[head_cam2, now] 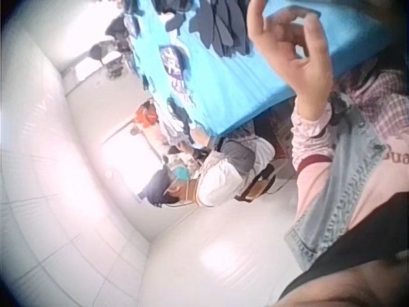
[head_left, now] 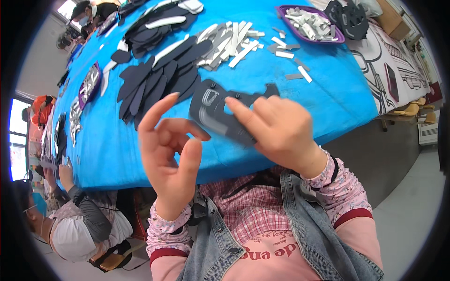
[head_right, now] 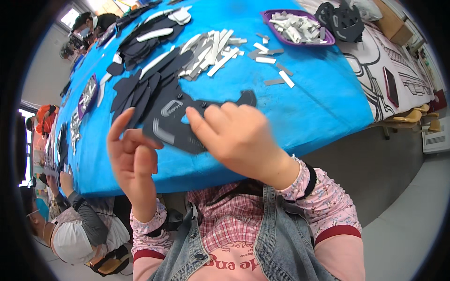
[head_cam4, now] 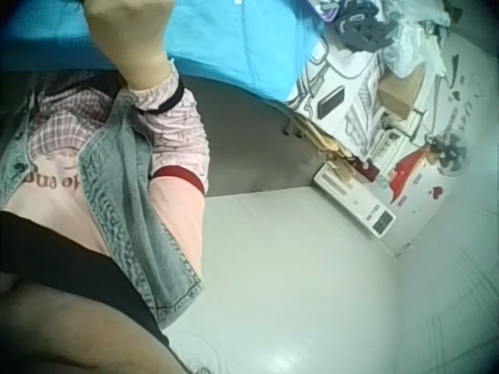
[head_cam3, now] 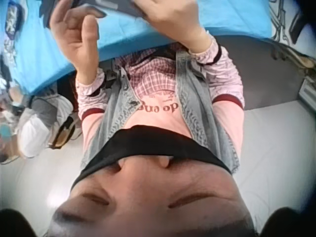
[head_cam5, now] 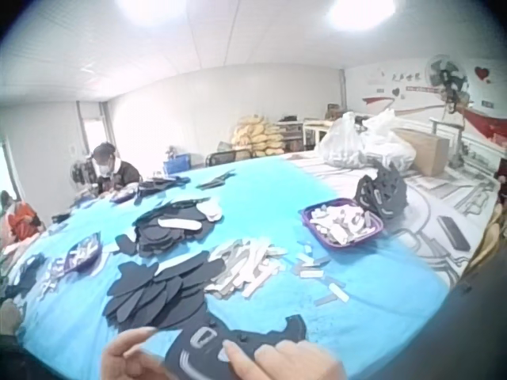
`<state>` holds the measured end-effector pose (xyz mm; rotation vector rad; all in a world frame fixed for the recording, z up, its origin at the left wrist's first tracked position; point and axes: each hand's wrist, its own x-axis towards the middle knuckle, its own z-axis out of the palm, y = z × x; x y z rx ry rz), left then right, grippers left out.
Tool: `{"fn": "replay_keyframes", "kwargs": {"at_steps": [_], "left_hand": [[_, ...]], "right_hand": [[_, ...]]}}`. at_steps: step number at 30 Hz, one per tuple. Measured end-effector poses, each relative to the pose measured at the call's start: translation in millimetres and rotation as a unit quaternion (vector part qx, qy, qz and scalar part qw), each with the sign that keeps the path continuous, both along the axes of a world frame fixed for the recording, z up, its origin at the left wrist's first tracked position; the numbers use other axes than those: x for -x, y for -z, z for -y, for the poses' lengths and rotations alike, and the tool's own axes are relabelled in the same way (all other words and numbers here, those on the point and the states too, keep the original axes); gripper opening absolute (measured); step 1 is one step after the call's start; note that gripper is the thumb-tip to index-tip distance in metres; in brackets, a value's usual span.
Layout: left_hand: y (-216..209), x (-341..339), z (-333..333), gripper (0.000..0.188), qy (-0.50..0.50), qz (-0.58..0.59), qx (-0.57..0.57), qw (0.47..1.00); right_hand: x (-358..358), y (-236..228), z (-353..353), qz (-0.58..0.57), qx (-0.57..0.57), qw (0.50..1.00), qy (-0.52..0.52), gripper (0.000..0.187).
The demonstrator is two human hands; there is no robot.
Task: Applying white adhesive reinforcement tape to a black die-cut shoe upper component on a production table.
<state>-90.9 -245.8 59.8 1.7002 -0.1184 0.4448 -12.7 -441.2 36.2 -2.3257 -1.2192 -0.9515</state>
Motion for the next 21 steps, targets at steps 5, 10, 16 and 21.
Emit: {"fn": "replay_keyframes", "kwargs": {"at_steps": [5,10,16,21], "left_hand": [[4.4,-12.4,4.5,0.053,-0.073,0.134,-0.015,0.988],[27.3,-16.0,17.4,0.053,0.044,-0.048,0.092,0.994],[28.1,-10.9,14.1,0.026,0.072,-0.096,0.081,0.990],[26.9,-13.5,12.8,0.025,0.062,-0.091,0.050,0.993]], "right_hand": [[-1.6,-12.7,9.1,-0.338,-0.486,0.797,-0.123,0.028],[1.2,1.7,-0.1,-0.451,-0.622,0.618,-0.165,0.037],[2.4,3.9,6.9,-0.488,-0.633,0.583,-0.148,0.038],[-2.1,8.5,12.4,-0.495,-0.596,0.622,-0.112,0.036]]}}
